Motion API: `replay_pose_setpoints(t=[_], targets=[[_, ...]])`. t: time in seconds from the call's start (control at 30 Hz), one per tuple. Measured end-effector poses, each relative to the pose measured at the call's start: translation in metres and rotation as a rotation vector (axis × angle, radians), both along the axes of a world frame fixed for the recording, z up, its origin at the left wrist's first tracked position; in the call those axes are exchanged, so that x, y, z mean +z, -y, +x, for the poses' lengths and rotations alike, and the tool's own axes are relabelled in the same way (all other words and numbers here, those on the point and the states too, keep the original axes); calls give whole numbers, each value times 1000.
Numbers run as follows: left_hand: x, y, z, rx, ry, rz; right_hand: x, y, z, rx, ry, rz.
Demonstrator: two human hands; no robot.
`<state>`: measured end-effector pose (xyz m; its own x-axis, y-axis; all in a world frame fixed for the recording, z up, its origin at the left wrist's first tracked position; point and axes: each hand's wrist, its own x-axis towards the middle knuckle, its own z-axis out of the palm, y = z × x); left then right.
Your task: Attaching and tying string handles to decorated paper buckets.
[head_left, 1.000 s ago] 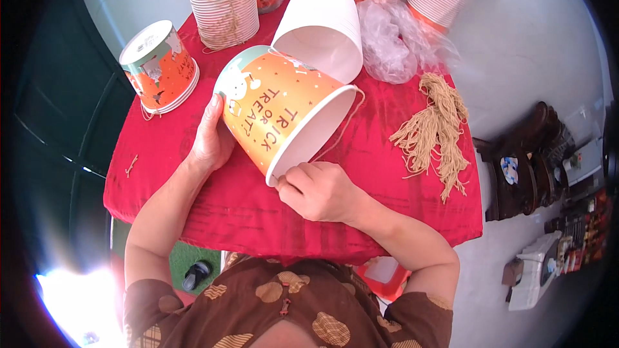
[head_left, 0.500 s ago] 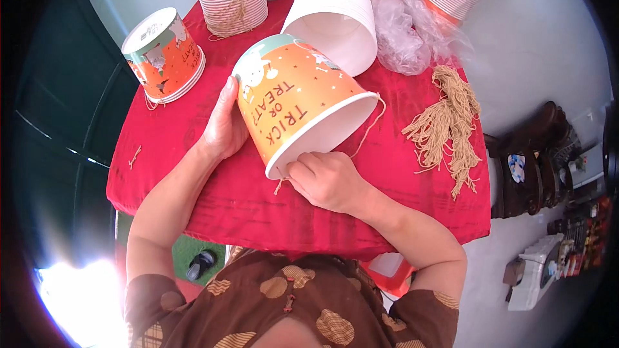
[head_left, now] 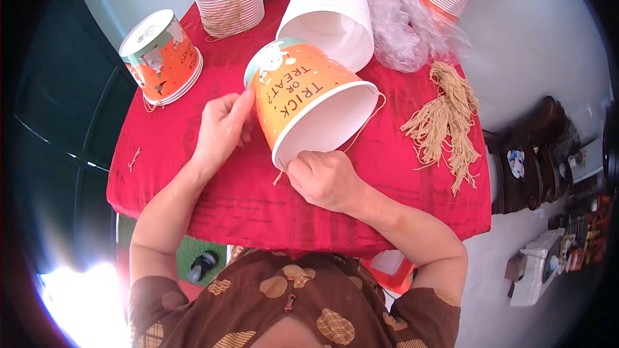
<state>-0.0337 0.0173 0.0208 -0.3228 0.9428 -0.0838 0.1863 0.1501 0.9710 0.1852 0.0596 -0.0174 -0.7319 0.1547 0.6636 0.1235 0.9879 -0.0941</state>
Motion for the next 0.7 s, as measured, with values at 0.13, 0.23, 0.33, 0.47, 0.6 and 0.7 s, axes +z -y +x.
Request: replay_pose_setpoints(t=[0.13,0.23,0.33,0.47,0.6,0.7], targets=[[-11,8,11,-229,0,212,1,-2,0,-36,-1,68],[-14,9,16,-388,96,250,1,-6,4,-111,65,88],[-13,10,18,-471,119,155,1,-8,4,-179,76,92],[-9,13,19,-460,-156,118,-5,-9,2,-225,91,22],[1,15,34,-438,-226,97,-8,-10,2,-215,102,-27],[-8,15,32,-431,-230,5,-9,-10,1,-201,82,-85]])
